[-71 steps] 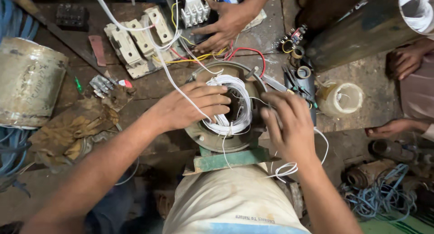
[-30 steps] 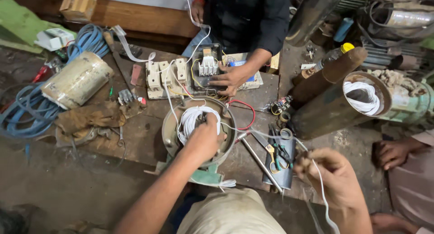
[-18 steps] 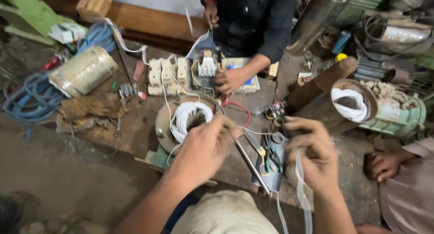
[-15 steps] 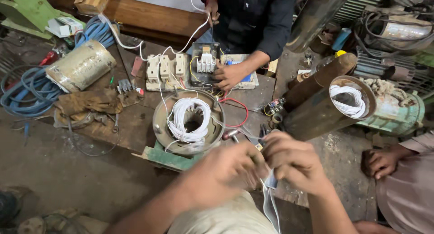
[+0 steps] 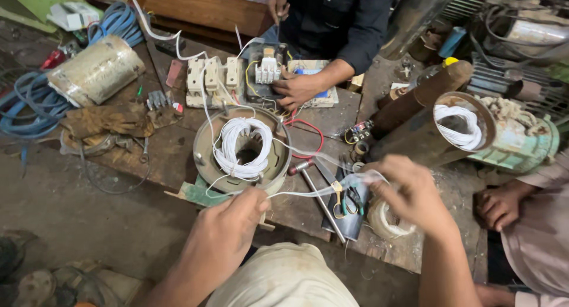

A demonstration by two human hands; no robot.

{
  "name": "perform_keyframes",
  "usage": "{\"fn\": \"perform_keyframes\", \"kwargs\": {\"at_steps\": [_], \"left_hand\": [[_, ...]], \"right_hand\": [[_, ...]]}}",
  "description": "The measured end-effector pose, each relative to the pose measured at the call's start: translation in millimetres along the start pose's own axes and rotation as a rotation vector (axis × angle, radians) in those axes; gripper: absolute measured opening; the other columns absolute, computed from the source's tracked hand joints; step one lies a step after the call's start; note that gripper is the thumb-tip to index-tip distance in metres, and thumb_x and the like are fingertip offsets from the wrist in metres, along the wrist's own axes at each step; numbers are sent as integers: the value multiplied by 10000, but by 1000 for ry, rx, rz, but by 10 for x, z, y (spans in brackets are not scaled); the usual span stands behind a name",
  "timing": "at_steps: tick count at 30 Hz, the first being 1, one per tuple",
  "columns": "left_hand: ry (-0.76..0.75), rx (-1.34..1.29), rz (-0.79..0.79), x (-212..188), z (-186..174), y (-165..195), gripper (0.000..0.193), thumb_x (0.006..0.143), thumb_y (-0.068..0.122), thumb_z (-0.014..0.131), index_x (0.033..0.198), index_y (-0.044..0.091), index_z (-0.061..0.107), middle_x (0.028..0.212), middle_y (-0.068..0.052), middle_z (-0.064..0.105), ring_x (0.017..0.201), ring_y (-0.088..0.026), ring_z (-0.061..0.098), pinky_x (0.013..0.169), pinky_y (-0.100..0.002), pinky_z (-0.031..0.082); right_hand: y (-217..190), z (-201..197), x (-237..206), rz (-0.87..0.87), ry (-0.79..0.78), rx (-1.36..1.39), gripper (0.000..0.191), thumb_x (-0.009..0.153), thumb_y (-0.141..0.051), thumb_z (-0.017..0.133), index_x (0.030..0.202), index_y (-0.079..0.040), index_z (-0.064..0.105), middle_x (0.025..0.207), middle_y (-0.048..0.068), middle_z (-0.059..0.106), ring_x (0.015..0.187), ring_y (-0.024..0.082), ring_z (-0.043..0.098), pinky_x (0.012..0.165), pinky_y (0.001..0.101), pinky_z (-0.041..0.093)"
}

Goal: The person works on a motor stator assembly, using a hammer to tap a metal ring into place and then winding white wire around the stator core. They adjust the stator and use tools to secure components while another person assists with wiring nearby.

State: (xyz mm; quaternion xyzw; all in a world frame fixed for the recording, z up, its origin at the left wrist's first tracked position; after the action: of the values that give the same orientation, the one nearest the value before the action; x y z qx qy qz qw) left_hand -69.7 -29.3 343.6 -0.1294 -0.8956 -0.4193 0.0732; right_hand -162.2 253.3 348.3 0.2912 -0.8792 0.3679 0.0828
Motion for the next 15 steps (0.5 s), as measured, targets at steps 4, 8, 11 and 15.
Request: {"fn": "perform_keyframes", "kwargs": {"at_steps": [4, 8, 11, 15], "left_hand": [[-61, -64, 6, 57, 299, 120, 119, 935, 39, 598, 1037, 86, 636, 944, -168, 739, 893, -373, 728, 699, -449, 555], [27, -162, 110, -23, 404, 57, 162, 915, -1, 598, 1070, 40, 571, 949, -197, 698, 886, -405, 693, 740, -460, 541], [47, -281, 42, -100, 320, -245, 220, 900, -31, 556, 1110, 34, 568, 878, -173, 686, 779, -364, 695, 672, -416, 548], [-114, -614, -317, -74, 485, -599, 147, 990, 35, 483, 1121, 29, 549, 672, -121, 671, 546, -250, 686, 511, -359, 538]], "right_hand": [[-858, 312, -208, -125, 1, -391, 623, 740, -186, 803, 1339, -95, 661, 924, 110, 631, 909, 309, 594, 828, 406, 477], [-1004, 508, -176, -109, -36, -294, 524, 680, -86, 787, 1201, -131, 751, 860, 66, 630, 782, 251, 597, 692, 382, 475], [-870, 425, -109, -34, 169, -224, 350, 791, -57, 795, 1131, -128, 762, 879, 37, 626, 722, 180, 600, 642, 308, 471], [-963, 543, -122, -140, 280, -407, 288, 765, -34, 859, 1033, -115, 791, 697, 19, 537, 626, 212, 486, 620, 361, 393]]}}
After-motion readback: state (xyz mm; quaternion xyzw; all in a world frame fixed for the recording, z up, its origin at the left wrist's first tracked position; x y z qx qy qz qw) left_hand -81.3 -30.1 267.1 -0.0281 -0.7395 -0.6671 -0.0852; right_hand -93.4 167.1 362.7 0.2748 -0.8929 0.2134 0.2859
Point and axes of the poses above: each hand's wrist, its own x-axis towards the middle knuckle, its own z-axis out of the palm, y = z × x, the point moved 6 cm from there along x, towards the middle knuckle
